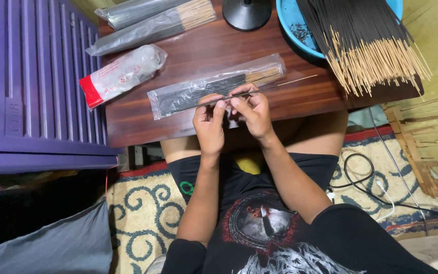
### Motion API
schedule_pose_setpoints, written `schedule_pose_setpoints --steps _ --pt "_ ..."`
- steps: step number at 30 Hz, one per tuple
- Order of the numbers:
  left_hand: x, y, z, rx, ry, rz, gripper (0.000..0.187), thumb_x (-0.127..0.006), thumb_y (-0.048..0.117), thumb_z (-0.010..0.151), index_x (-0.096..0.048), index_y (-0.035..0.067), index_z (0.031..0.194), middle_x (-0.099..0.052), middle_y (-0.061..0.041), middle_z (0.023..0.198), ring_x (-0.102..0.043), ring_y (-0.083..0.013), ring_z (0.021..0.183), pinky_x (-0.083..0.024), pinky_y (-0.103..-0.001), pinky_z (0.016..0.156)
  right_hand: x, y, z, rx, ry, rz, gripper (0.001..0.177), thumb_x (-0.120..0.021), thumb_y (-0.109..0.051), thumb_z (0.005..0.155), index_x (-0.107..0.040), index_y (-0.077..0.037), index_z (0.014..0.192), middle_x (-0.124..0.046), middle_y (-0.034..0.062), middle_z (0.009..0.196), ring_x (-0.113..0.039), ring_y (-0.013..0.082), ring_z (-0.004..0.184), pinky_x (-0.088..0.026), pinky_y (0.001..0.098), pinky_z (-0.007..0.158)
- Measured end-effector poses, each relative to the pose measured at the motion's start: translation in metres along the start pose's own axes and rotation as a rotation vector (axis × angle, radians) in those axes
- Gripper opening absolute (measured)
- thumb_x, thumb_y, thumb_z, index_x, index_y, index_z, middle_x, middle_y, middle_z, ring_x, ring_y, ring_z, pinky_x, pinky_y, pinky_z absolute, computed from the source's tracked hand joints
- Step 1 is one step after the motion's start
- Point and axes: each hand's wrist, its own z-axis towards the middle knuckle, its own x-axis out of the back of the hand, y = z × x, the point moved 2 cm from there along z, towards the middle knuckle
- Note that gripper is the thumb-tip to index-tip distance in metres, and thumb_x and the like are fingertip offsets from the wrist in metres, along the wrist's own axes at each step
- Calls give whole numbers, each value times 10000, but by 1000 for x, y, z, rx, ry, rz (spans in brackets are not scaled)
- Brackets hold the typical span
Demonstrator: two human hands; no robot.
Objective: The person is manually packing bundles of incense sticks into clear plastic sleeves on a wooden table.
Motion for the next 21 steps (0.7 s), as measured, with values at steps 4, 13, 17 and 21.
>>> schedule_pose_setpoints --steps 4,13,17,21 --pt "4 -3 1 18 13 24 127 -684 94 1005 -679 15 1104 -656 -79 1101 -580 -108 1021 -500 -310 925 0 -1 3 16 16 24 219 -692 -113 961 -595 60 1053 -682 224 904 -691 200 714 -552 245 592" --pt "-5 5 -1 29 -16 8 147 -705 97 990 -689 -6 1094 -660 -100 1077 -602 -123 972 -523 -326 901 0 3 2 9 -2 -9 200 -707 -79 951 -612 80 1026 -682 236 847 -681 203 678 -542 249 561" --pt "3 1 2 50 43 26 147 -672 115 1016 -679 19 1127 -658 -71 1079 -596 -99 934 -530 -296 884 -1 -6 -1 -15 34 54 231 -685 -122 964 -588 57 1074 -689 210 888 -708 198 750 -563 232 595" --pt "1 1 0 57 45 11 150 -668 127 1020 -672 25 1129 -665 -72 1080 -602 -98 934 -534 -292 877 1 1 2 5 42 53 221 -676 -125 973 -593 61 1058 -687 218 874 -712 211 748 -566 240 588"
